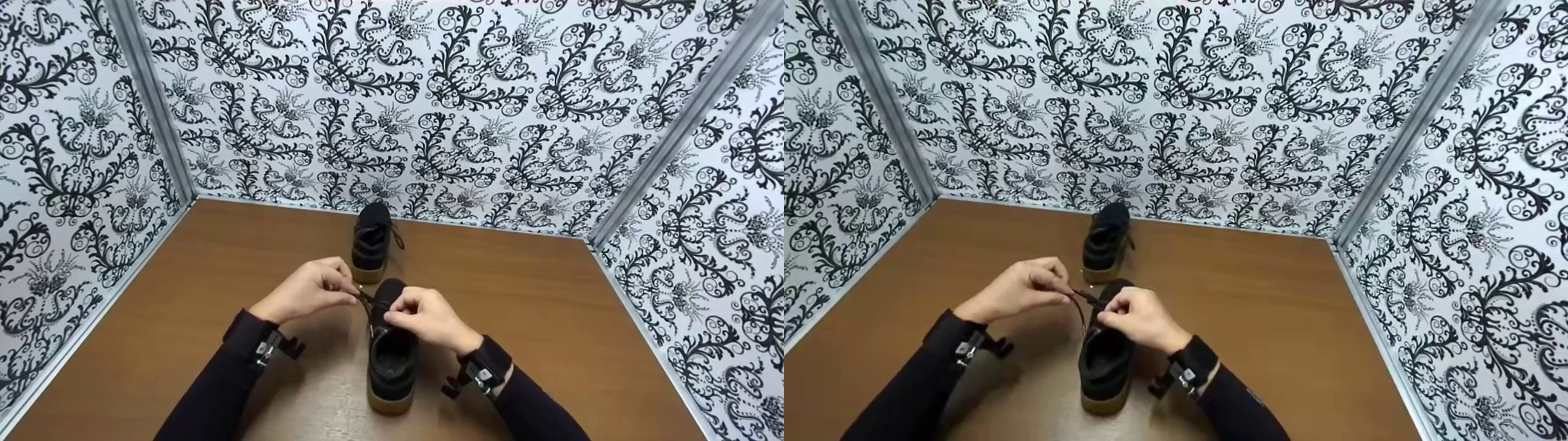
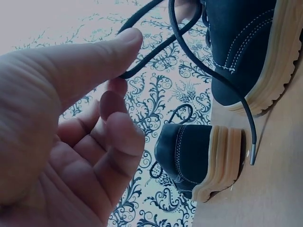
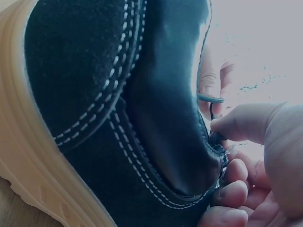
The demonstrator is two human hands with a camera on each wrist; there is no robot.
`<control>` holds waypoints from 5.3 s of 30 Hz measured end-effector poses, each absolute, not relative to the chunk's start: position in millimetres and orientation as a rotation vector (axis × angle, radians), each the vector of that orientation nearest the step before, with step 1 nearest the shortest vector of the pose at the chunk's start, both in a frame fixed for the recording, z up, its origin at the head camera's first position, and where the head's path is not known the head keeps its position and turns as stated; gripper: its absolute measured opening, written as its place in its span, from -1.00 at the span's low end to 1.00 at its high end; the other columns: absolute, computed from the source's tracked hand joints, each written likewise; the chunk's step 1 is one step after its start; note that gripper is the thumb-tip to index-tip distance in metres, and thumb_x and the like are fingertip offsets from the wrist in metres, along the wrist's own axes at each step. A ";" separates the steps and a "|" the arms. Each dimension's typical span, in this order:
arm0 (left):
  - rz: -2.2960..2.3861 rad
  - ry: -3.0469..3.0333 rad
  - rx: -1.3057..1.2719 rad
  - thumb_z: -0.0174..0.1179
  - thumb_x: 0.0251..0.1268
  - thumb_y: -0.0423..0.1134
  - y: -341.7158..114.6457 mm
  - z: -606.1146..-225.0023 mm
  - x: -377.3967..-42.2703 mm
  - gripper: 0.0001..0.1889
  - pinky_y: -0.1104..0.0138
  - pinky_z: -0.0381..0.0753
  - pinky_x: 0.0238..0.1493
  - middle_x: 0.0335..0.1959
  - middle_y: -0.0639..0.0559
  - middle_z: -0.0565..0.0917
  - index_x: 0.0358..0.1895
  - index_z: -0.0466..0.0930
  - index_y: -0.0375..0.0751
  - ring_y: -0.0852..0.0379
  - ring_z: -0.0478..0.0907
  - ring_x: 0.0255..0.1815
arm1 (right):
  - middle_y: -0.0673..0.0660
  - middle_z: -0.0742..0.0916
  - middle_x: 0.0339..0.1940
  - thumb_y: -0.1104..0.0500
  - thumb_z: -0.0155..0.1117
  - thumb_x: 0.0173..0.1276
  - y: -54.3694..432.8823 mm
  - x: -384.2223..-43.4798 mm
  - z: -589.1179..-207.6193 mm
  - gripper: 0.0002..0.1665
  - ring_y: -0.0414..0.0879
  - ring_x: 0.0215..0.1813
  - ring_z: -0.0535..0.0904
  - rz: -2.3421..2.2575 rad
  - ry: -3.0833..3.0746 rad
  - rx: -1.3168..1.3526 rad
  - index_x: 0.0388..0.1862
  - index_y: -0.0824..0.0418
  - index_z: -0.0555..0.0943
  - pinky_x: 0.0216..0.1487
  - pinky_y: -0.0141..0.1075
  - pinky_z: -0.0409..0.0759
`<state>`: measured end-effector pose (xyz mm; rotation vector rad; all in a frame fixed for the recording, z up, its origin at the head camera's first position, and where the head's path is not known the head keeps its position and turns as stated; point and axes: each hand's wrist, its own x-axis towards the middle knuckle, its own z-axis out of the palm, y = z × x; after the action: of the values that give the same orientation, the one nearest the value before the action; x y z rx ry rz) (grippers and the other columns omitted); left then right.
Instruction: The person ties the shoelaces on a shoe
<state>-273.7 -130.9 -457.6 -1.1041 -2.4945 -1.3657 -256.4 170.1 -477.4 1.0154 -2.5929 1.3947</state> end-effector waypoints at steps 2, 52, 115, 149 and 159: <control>-1.386 -2.472 -1.104 0.62 0.32 -0.31 -131.4 -458.8 -275.0 -0.87 0.35 0.66 -0.14 -0.16 0.15 0.73 -0.12 0.96 -0.05 0.13 0.64 -0.16 | -0.10 0.67 -0.36 0.14 0.60 0.46 170.3 -256.3 -476.9 -0.90 -0.23 -0.29 0.53 1.388 -2.591 1.020 -0.29 0.08 0.85 -0.22 -0.40 0.45; -1.574 -2.650 -1.269 0.65 0.33 -0.17 -109.7 -472.8 -265.2 -0.95 0.48 0.57 -0.43 -0.41 0.25 0.85 -0.27 0.97 0.01 0.31 0.66 -0.47 | -0.19 0.74 -0.32 0.04 0.60 0.45 173.8 -259.5 -471.8 -0.90 -0.21 -0.21 0.62 1.432 -2.690 0.963 -0.26 0.01 0.87 -0.15 -0.38 0.52; -1.411 -2.671 -1.394 0.63 0.34 -0.27 -96.2 -466.2 -253.8 -0.90 0.41 0.70 -0.35 -0.29 0.31 0.80 -0.19 0.91 0.03 0.33 0.70 -0.39 | -0.14 0.77 -0.30 0.03 0.61 0.46 175.1 -260.8 -474.5 -0.89 -0.20 -0.20 0.63 1.457 -2.691 0.961 -0.28 -0.03 0.87 -0.14 -0.38 0.53; -1.368 -2.648 -1.278 0.63 0.33 -0.25 -94.7 -472.4 -257.3 -0.87 0.41 0.64 -0.38 -0.37 0.31 0.73 -0.27 0.84 0.04 0.23 0.65 -0.40 | -0.19 0.75 -0.32 0.00 0.58 0.48 175.4 -260.5 -472.7 -0.88 -0.21 -0.21 0.62 1.439 -2.699 0.965 -0.27 -0.02 0.87 -0.15 -0.38 0.50; -1.399 -2.647 -1.231 0.62 0.32 -0.27 -100.3 -475.3 -261.6 -0.87 0.42 0.63 -0.35 -0.38 0.27 0.74 -0.23 0.82 -0.02 0.22 0.66 -0.39 | -0.15 0.76 -0.32 0.02 0.60 0.47 176.1 -261.1 -472.7 -0.90 -0.21 -0.22 0.61 1.449 -2.707 0.968 -0.28 -0.05 0.88 -0.15 -0.38 0.49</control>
<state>-261.6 -100.3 -475.3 -1.2308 -2.6469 -1.3986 -261.1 176.1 -472.7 0.9684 -2.7066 1.4488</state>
